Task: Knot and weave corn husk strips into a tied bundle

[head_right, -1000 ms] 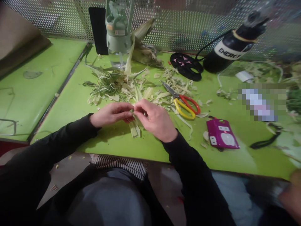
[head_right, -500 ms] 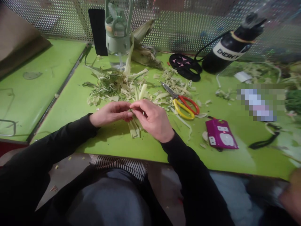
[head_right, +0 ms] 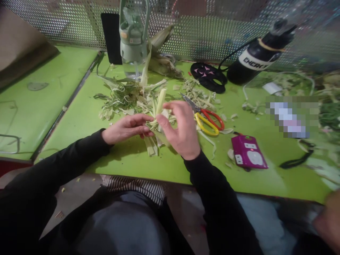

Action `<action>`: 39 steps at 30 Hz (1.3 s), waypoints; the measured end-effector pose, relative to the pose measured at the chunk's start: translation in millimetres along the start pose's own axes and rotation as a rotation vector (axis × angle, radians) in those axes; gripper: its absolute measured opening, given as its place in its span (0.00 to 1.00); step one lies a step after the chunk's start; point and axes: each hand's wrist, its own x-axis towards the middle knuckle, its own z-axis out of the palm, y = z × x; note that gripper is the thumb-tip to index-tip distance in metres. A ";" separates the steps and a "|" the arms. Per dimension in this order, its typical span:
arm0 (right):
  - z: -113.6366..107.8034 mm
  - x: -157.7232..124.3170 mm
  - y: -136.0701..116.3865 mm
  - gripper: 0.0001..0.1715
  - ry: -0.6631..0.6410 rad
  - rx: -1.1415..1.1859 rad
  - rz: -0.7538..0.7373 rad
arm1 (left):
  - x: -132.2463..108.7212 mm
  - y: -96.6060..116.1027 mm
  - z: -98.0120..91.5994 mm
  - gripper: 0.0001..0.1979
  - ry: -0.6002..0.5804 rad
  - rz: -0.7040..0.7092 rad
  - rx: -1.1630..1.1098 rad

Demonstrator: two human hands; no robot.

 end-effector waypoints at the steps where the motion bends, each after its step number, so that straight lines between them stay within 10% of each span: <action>1: 1.1 -0.4 -0.5 0.11 -0.055 0.012 -0.010 | 0.1 0.8 1.0 0.14 -0.007 -0.014 -0.001; 7: 8.4 -7.2 -3.5 0.12 -0.034 0.285 0.150 | -1.6 3.5 9.2 0.25 -0.033 -0.081 -0.035; 13: 8.8 -7.6 -6.5 0.13 0.003 0.032 -0.012 | -6.2 6.8 16.1 0.33 -0.083 -0.149 -0.023; 22: 12.3 -10.7 -3.2 0.11 -0.015 0.078 0.041 | -1.8 13.9 19.5 0.09 0.235 -0.086 -0.044; 28: 11.7 -4.9 -3.7 0.25 -0.234 0.231 0.158 | 1.5 13.7 14.1 0.06 0.256 -0.102 -0.025; 39: 11.7 -6.3 -6.7 0.14 -0.264 0.434 0.301 | -5.3 5.1 11.4 0.10 0.170 -0.044 0.141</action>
